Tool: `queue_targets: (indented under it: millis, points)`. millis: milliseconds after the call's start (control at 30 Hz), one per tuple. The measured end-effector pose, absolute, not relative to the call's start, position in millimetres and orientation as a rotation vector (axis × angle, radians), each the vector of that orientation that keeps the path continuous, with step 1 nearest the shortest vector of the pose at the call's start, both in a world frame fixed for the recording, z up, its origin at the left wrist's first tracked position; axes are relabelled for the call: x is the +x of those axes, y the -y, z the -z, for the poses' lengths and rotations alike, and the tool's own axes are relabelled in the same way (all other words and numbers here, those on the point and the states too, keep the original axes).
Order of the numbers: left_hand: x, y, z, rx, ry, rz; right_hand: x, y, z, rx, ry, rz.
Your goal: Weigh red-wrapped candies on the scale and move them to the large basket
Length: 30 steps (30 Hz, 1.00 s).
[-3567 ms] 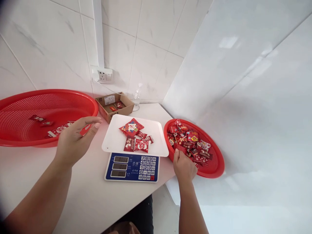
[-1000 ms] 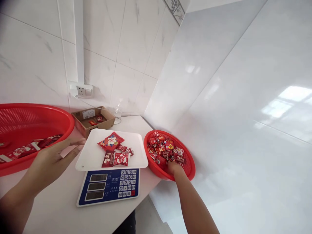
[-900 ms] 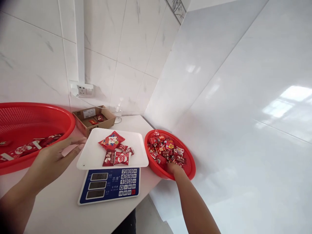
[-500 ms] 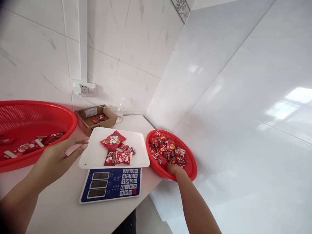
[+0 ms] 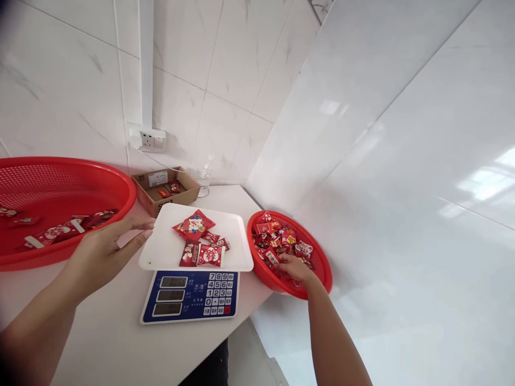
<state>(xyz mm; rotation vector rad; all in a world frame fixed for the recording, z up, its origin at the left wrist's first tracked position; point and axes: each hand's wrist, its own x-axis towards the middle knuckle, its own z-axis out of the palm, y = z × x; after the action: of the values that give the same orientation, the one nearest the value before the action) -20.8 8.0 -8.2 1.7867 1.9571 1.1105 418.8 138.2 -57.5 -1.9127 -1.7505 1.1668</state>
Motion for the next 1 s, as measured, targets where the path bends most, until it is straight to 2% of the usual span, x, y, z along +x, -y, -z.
queue_targets:
  millis: [100,233,300,400,533,633,1000]
  points:
    - [-20.1,-7.1,6.7,1.778,-1.954,-1.104,423.3,-136.0,55.3,-1.819,1.568,-1.273]
    - [-16.8,-4.4,2.3,1.753,-1.953,-1.07,430.1,-133.9,54.2,-1.816,1.583,-1.155]
    - [-15.6,-4.3,1.7,1.762,-1.959,-1.059,433.0,-135.2,50.8,-1.909,1.841,-0.985]
    - [-14.4,-5.4,3.4,1.773,-1.975,-1.04,433.3,-147.8,43.2,-2.06,2.176,-0.571]
    - [-14.3,-7.6,9.2,1.809,-1.964,-1.038,419.7,-186.8,39.5,-2.097,2.173,-0.185]
    - [-16.2,-9.7,13.9,1.848,-1.96,-1.074,403.1,-217.6,43.9,-2.09,2.226,-0.01]
    - [-14.4,-7.9,9.7,1.841,-1.946,-1.134,386.7,-224.0,56.7,-2.2,2.442,0.176]
